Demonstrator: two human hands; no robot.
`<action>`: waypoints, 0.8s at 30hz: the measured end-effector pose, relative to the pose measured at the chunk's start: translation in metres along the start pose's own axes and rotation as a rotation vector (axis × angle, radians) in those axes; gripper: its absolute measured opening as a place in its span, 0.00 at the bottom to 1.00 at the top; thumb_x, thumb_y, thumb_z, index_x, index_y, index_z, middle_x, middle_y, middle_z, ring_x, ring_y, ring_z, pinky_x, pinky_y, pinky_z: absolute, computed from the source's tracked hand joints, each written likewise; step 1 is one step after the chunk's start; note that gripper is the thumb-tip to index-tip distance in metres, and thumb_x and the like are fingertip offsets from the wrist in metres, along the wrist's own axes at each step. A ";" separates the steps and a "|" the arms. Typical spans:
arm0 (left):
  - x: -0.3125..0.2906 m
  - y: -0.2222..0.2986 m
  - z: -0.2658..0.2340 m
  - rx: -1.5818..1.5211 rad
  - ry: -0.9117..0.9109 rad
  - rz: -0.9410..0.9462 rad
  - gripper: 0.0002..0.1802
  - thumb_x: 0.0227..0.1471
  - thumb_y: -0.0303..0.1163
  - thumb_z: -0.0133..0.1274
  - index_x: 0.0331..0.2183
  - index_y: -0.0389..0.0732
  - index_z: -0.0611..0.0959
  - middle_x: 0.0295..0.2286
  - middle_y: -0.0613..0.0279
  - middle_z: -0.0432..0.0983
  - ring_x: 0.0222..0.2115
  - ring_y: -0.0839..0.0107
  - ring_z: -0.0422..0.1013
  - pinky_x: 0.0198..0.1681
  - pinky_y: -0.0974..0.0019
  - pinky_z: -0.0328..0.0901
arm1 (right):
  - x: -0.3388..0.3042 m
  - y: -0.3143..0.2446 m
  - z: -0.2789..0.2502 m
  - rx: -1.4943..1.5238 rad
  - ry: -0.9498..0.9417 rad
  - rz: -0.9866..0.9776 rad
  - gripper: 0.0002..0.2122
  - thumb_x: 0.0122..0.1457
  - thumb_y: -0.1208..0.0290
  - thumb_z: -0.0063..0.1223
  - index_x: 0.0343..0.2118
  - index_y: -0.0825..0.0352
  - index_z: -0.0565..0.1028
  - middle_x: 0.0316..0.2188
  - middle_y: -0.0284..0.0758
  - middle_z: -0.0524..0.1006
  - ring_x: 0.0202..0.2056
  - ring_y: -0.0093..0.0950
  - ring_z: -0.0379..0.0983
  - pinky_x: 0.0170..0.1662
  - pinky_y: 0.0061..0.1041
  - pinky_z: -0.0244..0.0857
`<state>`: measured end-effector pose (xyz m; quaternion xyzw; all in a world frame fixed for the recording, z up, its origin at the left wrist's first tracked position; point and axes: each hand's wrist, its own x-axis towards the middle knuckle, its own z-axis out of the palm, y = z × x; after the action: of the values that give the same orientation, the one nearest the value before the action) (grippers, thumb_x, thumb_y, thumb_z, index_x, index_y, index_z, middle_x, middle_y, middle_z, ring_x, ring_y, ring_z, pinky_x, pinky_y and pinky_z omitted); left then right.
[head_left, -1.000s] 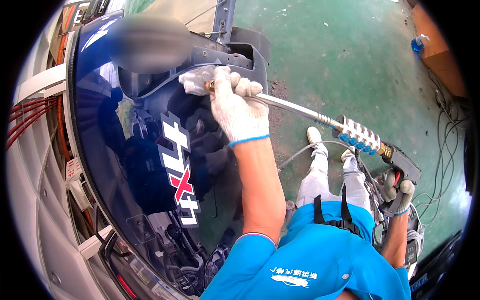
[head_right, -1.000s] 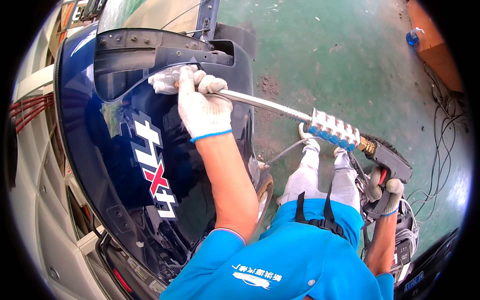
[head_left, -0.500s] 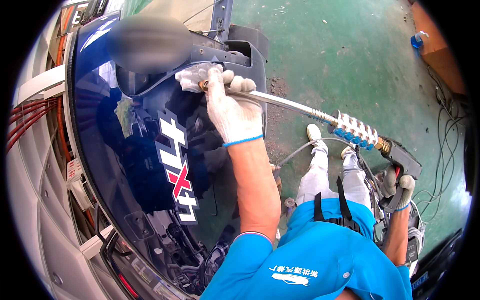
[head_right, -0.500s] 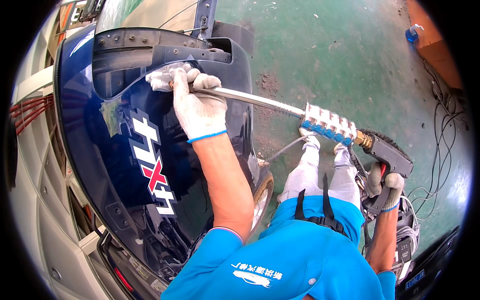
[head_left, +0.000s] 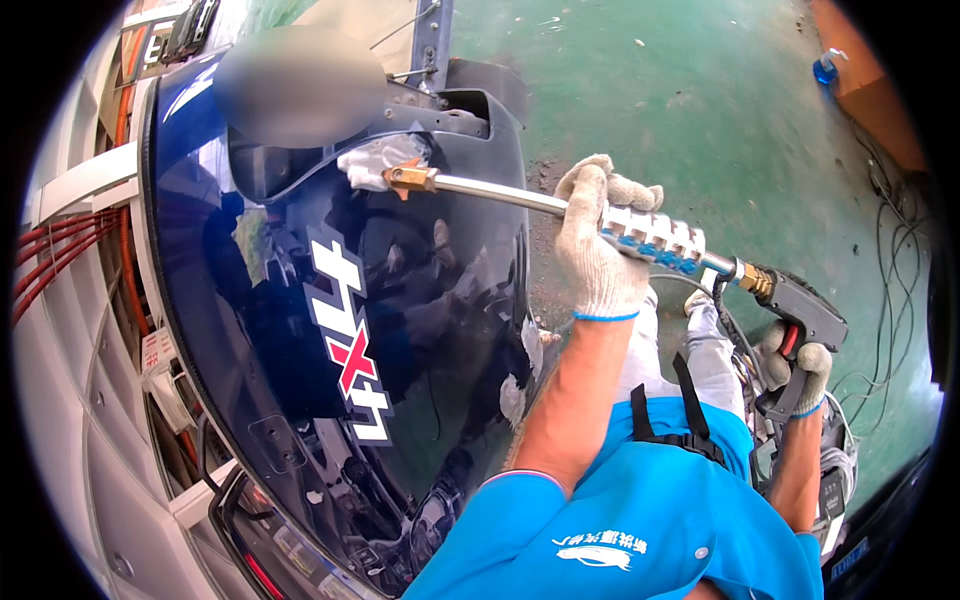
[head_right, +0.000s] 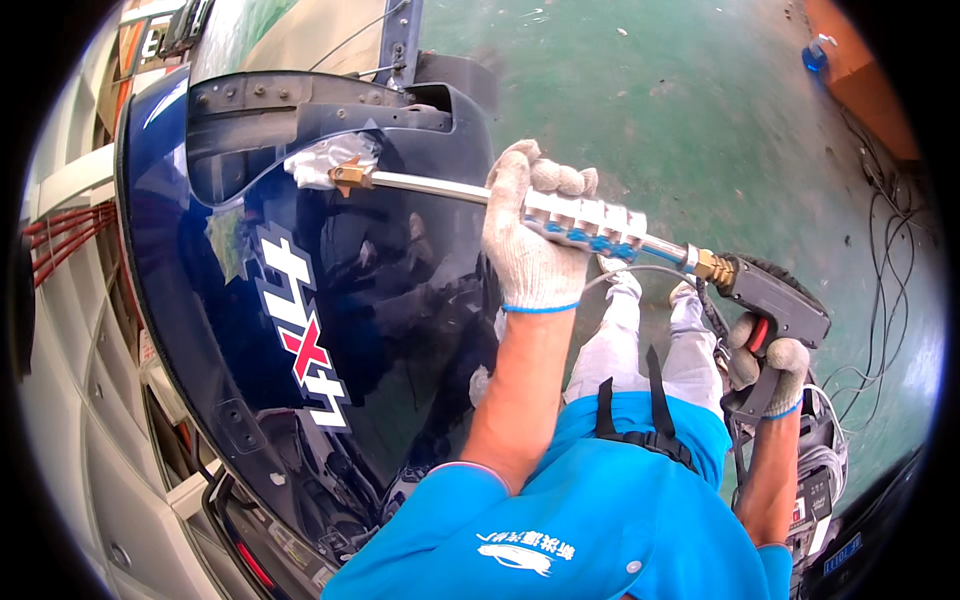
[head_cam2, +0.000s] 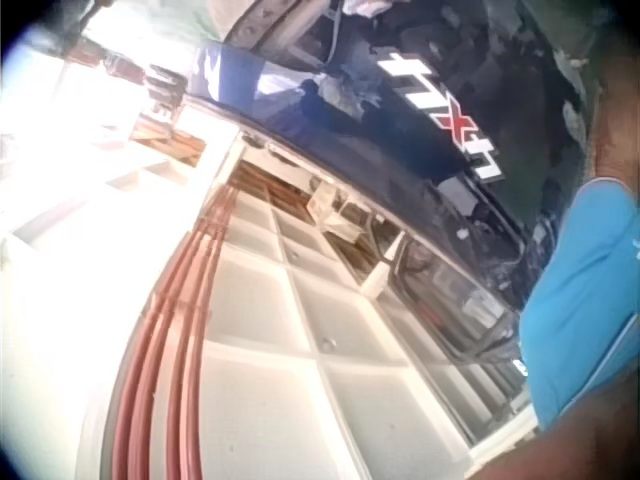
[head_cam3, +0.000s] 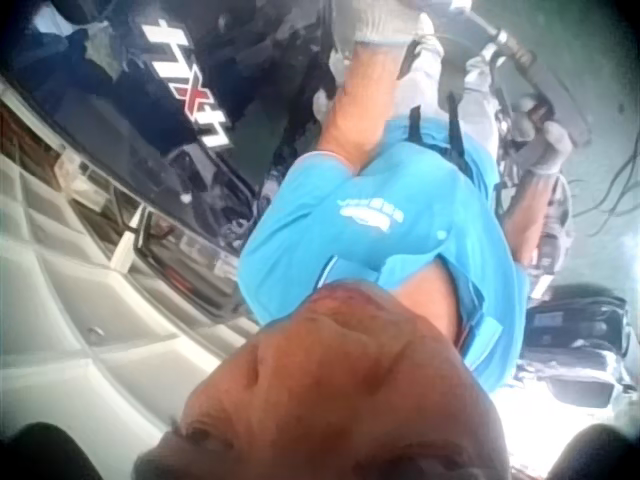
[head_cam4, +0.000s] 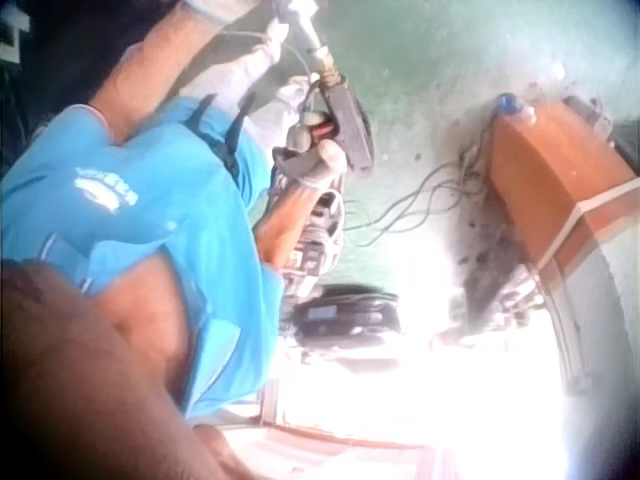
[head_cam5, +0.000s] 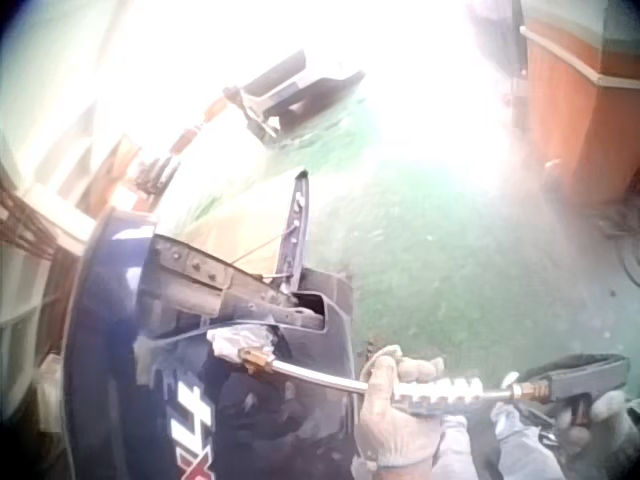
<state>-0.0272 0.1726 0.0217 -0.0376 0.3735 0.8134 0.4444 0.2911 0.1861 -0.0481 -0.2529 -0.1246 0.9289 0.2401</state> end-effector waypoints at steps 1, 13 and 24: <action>-0.008 -0.010 0.000 -0.003 -0.032 -0.017 0.14 0.62 0.39 0.51 0.43 0.39 0.78 0.27 0.57 0.79 0.29 0.64 0.77 0.43 0.54 0.73 | 0.001 0.000 0.000 -0.014 -0.008 -0.001 0.25 0.48 0.62 0.65 0.41 0.81 0.73 0.14 0.41 0.72 0.13 0.32 0.69 0.16 0.31 0.66; 0.070 0.139 -0.012 0.067 0.211 0.071 0.15 0.65 0.41 0.48 0.28 0.45 0.74 0.16 0.73 0.61 0.14 0.77 0.58 0.21 0.71 0.61 | -0.008 0.004 0.008 -0.010 0.046 -0.043 0.21 0.47 0.62 0.64 0.33 0.80 0.74 0.13 0.40 0.71 0.12 0.29 0.64 0.14 0.27 0.61; 0.071 0.132 -0.015 -0.070 0.086 0.107 0.15 0.65 0.40 0.50 0.26 0.46 0.71 0.15 0.75 0.52 0.12 0.80 0.48 0.16 0.74 0.51 | -0.004 0.011 0.004 -0.046 0.056 -0.060 0.21 0.47 0.60 0.65 0.29 0.77 0.73 0.12 0.37 0.68 0.10 0.28 0.62 0.13 0.29 0.59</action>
<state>-0.1730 0.1696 0.0586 -0.0680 0.3652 0.8461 0.3824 0.2880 0.1744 -0.0466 -0.2803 -0.1466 0.9108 0.2652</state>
